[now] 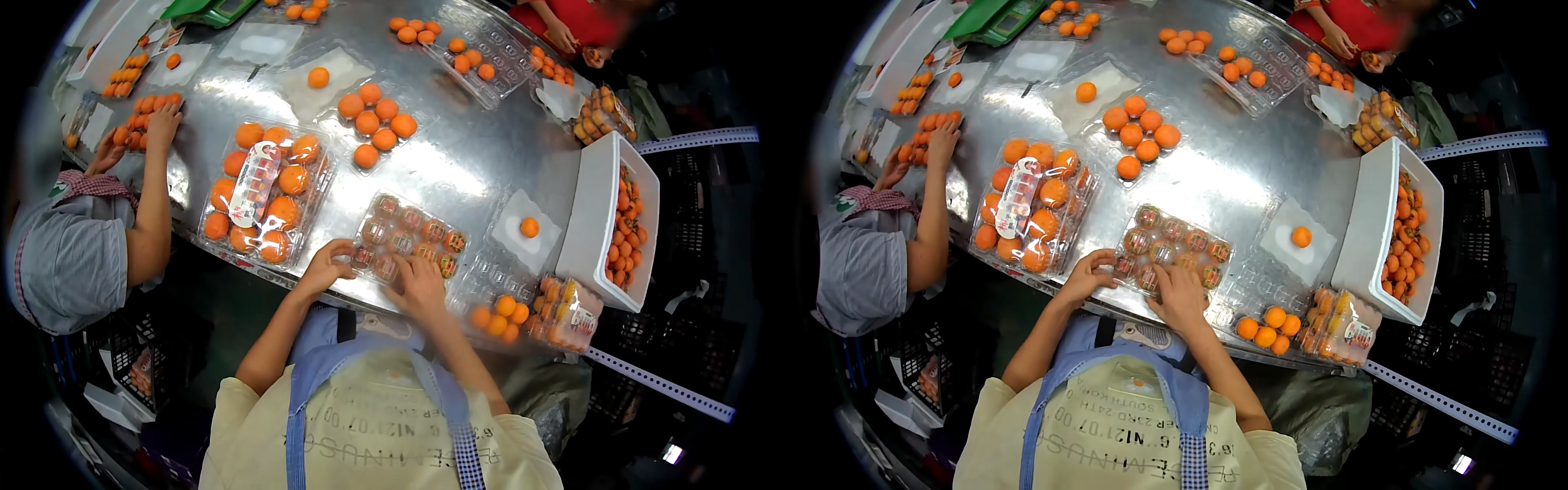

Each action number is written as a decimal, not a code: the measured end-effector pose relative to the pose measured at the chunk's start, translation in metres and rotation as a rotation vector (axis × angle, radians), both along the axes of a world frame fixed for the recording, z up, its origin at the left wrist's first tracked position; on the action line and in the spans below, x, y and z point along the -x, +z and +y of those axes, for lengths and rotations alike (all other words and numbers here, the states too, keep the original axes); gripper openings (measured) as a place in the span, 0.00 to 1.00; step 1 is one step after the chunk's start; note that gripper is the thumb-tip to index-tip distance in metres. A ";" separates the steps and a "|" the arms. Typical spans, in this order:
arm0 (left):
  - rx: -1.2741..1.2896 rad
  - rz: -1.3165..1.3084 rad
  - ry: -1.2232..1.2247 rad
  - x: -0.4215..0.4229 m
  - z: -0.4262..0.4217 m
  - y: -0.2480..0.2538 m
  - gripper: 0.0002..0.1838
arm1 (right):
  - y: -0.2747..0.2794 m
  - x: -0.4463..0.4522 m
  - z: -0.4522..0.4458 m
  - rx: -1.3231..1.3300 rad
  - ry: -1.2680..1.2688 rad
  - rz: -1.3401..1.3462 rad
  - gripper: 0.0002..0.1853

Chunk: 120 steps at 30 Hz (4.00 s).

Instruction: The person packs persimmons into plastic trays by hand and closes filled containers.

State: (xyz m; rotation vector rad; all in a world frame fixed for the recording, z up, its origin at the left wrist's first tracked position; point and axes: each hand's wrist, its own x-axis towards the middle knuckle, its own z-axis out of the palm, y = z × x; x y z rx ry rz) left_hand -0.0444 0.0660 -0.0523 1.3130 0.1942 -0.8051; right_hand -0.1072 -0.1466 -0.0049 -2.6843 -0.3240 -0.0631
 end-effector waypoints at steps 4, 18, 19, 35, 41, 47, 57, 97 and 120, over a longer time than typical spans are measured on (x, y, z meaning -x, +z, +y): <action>0.097 0.035 0.060 0.002 -0.010 0.036 0.29 | 0.017 -0.001 0.006 0.008 -0.129 -0.075 0.34; 0.010 0.252 -0.074 0.009 -0.057 0.024 0.28 | 0.007 -0.008 -0.036 -2.030 -1.068 -0.170 0.21; 0.113 0.318 -0.114 0.009 -0.056 0.021 0.27 | -0.002 -0.004 -0.034 -2.077 -1.080 -0.096 0.21; -0.149 -0.009 0.004 -0.003 -0.021 -0.021 0.14 | 0.027 0.038 0.002 -0.889 -0.087 0.834 0.19; -0.046 0.081 -0.005 -0.003 -0.011 -0.014 0.16 | 0.003 -0.017 0.027 -0.123 0.035 -0.026 0.29; -0.002 0.107 0.076 0.004 -0.011 -0.024 0.17 | -0.019 -0.044 0.039 0.064 0.094 -0.062 0.19; -0.003 0.108 0.144 0.013 -0.015 -0.035 0.14 | -0.027 -0.056 0.060 0.212 0.205 -0.001 0.20; -0.083 0.175 0.285 0.015 -0.036 -0.027 0.10 | 0.005 -0.044 0.033 -0.025 0.297 -0.106 0.24; 0.052 0.324 -0.133 0.025 -0.081 -0.043 0.14 | -0.012 0.017 -0.040 0.056 -0.069 -0.133 0.28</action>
